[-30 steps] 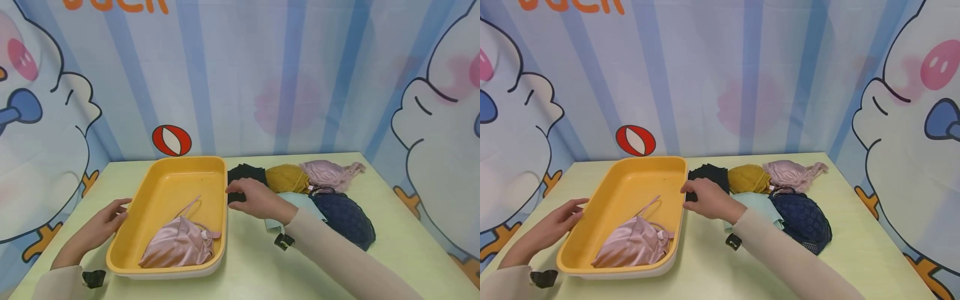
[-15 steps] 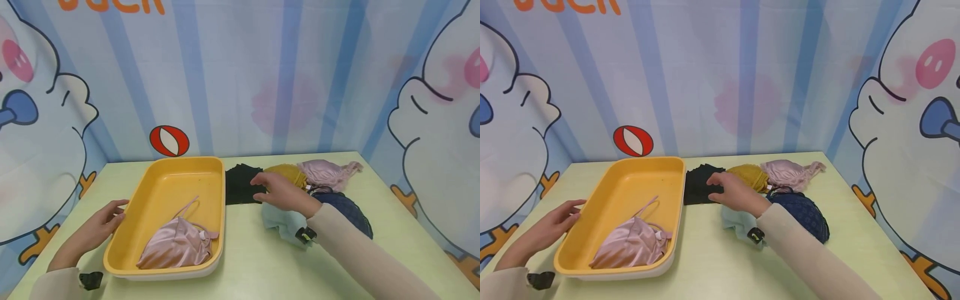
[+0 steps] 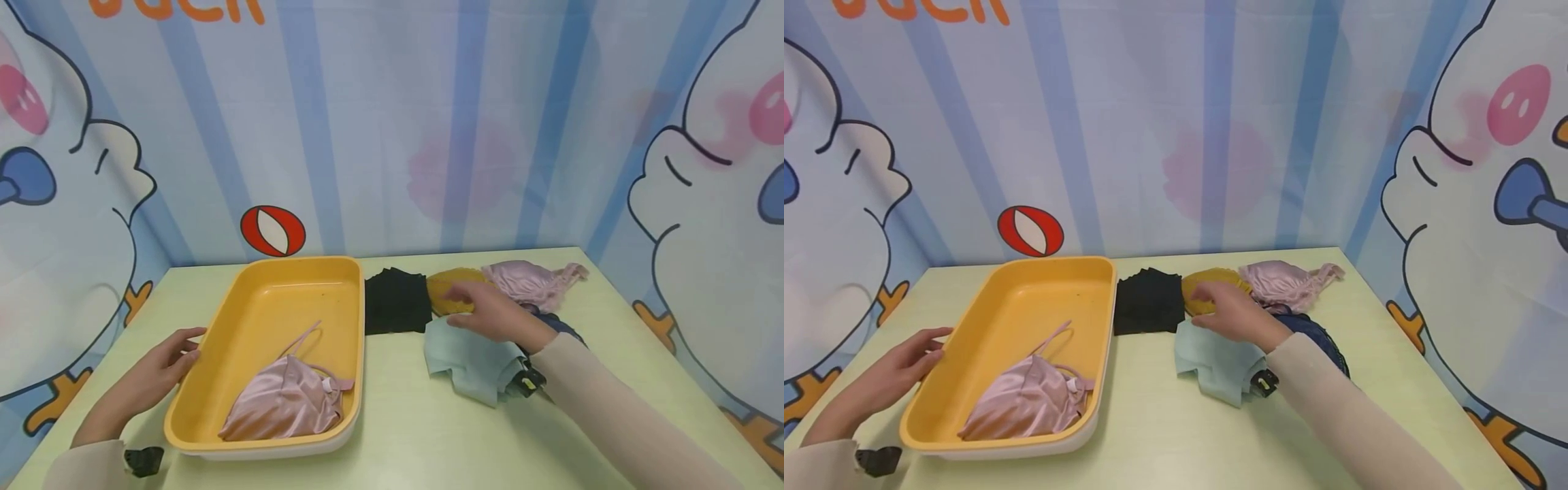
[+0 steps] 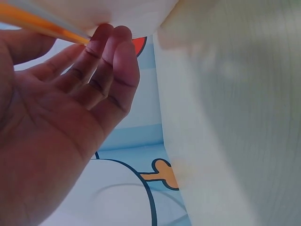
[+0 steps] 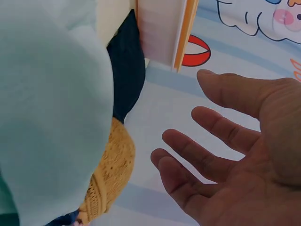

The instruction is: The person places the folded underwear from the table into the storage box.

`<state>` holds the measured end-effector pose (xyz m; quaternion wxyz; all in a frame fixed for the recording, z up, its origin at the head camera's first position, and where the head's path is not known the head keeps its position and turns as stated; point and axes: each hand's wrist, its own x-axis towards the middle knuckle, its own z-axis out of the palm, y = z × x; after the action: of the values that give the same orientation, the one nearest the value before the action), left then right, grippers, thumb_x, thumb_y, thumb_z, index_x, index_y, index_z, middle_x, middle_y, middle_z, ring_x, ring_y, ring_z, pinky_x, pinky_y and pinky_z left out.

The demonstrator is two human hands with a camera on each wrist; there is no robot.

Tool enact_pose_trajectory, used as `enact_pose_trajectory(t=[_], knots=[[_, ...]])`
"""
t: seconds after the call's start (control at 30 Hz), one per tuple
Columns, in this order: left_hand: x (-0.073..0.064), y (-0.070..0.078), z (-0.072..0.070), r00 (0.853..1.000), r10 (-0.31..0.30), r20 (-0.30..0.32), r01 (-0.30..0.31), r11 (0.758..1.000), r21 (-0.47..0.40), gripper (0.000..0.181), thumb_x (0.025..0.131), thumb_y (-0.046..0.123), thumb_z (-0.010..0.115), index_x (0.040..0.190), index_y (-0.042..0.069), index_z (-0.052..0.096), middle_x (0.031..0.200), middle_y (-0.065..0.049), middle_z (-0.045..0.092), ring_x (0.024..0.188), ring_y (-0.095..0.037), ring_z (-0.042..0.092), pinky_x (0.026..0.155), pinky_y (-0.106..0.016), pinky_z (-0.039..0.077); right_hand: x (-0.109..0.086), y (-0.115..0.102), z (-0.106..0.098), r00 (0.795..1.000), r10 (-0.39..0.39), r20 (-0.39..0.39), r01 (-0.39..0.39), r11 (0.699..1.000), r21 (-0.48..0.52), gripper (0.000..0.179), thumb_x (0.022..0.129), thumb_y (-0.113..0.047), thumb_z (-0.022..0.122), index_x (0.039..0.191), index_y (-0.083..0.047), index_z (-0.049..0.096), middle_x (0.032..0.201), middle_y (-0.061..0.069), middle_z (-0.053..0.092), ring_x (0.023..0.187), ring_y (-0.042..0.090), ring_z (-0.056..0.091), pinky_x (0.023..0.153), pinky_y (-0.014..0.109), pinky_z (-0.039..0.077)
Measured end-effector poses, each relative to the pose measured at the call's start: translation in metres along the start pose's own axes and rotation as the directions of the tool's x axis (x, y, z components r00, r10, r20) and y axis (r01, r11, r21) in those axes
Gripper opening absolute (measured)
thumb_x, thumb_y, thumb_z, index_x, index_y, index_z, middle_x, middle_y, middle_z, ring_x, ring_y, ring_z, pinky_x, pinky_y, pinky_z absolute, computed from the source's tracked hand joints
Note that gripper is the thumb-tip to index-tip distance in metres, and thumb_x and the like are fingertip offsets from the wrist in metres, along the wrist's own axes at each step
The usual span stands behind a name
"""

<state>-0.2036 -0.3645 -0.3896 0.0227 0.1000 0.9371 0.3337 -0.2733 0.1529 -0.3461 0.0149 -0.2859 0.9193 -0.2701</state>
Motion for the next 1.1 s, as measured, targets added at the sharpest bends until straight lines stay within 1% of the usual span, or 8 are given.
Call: enact_pose_trajectory(t=[0.1, 0.3, 0.4, 0.5, 0.73, 0.97, 1.1], knots=[[-0.001, -0.001, 0.0, 1.0, 0.004, -0.001, -0.004, 1.0, -0.001, 0.049, 0.103, 0.028, 0.041, 0.14, -0.003, 0.033, 0.112, -0.019, 0.055, 0.089, -0.024, 0.059, 0.068, -0.029, 0.052, -0.004, 0.01, 0.0, 1.0, -0.001, 0.012, 0.001, 1.0, 0.01, 0.036, 0.088, -0.014, 0.068, 0.12, -0.001, 0.059, 0.118, 0.014, 0.06, 0.11, 0.035, 0.054, 0.092, 0.047, 0.044], [-0.001, -0.002, 0.0, 1.0, 0.003, 0.001, -0.003, 1.0, -0.007, 0.049, 0.103, 0.027, 0.04, 0.14, -0.003, 0.032, 0.112, -0.02, 0.055, 0.088, -0.023, 0.059, 0.068, -0.029, 0.052, -0.013, 0.028, -0.005, 0.998, 0.057, 0.022, -0.057, 0.998, 0.026, 0.039, 0.089, -0.015, 0.066, 0.124, 0.0, 0.056, 0.121, 0.016, 0.059, 0.11, 0.035, 0.054, 0.09, 0.046, 0.045], [-0.001, -0.002, 0.0, 1.0, -0.005, 0.004, 0.005, 1.0, -0.009, 0.049, 0.103, 0.027, 0.04, 0.141, -0.003, 0.032, 0.113, -0.02, 0.055, 0.089, -0.023, 0.059, 0.068, -0.029, 0.052, -0.016, 0.037, -0.007, 0.999, 0.046, 0.013, -0.046, 0.999, 0.02, 0.037, 0.09, -0.015, 0.066, 0.121, 0.001, 0.057, 0.118, 0.016, 0.059, 0.108, 0.035, 0.055, 0.087, 0.045, 0.047], [0.0, -0.003, 0.001, 1.0, -0.004, 0.003, 0.004, 1.0, -0.01, 0.049, 0.103, 0.027, 0.04, 0.141, -0.003, 0.032, 0.113, -0.02, 0.055, 0.089, -0.023, 0.059, 0.068, -0.029, 0.052, -0.019, 0.043, -0.011, 0.999, 0.044, 0.017, -0.044, 0.999, 0.027, 0.035, 0.09, -0.015, 0.065, 0.121, 0.001, 0.057, 0.117, 0.017, 0.059, 0.109, 0.037, 0.055, 0.086, 0.046, 0.047], [0.0, -0.002, 0.001, 1.0, -0.001, 0.002, 0.001, 1.0, -0.002, 0.049, 0.103, 0.027, 0.04, 0.141, -0.003, 0.032, 0.114, -0.02, 0.055, 0.09, -0.023, 0.059, 0.068, -0.029, 0.052, -0.025, 0.054, -0.015, 0.995, 0.095, 0.035, -0.095, 0.995, 0.006, 0.035, 0.091, -0.017, 0.065, 0.121, -0.001, 0.056, 0.117, 0.019, 0.059, 0.107, 0.036, 0.056, 0.083, 0.046, 0.049], [0.001, -0.001, 0.001, 1.0, -0.016, 0.009, 0.016, 1.0, -0.01, 0.049, 0.103, 0.028, 0.04, 0.141, -0.003, 0.032, 0.114, -0.02, 0.055, 0.089, -0.023, 0.059, 0.069, -0.029, 0.052, -0.028, 0.062, -0.015, 0.995, 0.092, 0.028, -0.093, 0.996, 0.018, 0.036, 0.09, -0.017, 0.066, 0.119, 0.002, 0.057, 0.113, 0.021, 0.061, 0.105, 0.038, 0.057, 0.082, 0.046, 0.049], [0.001, -0.001, 0.001, 1.0, -0.01, 0.007, 0.011, 1.0, -0.011, 0.048, 0.103, 0.027, 0.04, 0.14, -0.003, 0.032, 0.113, -0.02, 0.055, 0.089, -0.023, 0.059, 0.068, -0.028, 0.052, -0.029, 0.065, -0.015, 0.995, 0.089, 0.041, -0.089, 0.996, 0.005, 0.036, 0.089, -0.019, 0.067, 0.118, 0.001, 0.058, 0.11, 0.02, 0.062, 0.102, 0.037, 0.059, 0.079, 0.045, 0.05]])
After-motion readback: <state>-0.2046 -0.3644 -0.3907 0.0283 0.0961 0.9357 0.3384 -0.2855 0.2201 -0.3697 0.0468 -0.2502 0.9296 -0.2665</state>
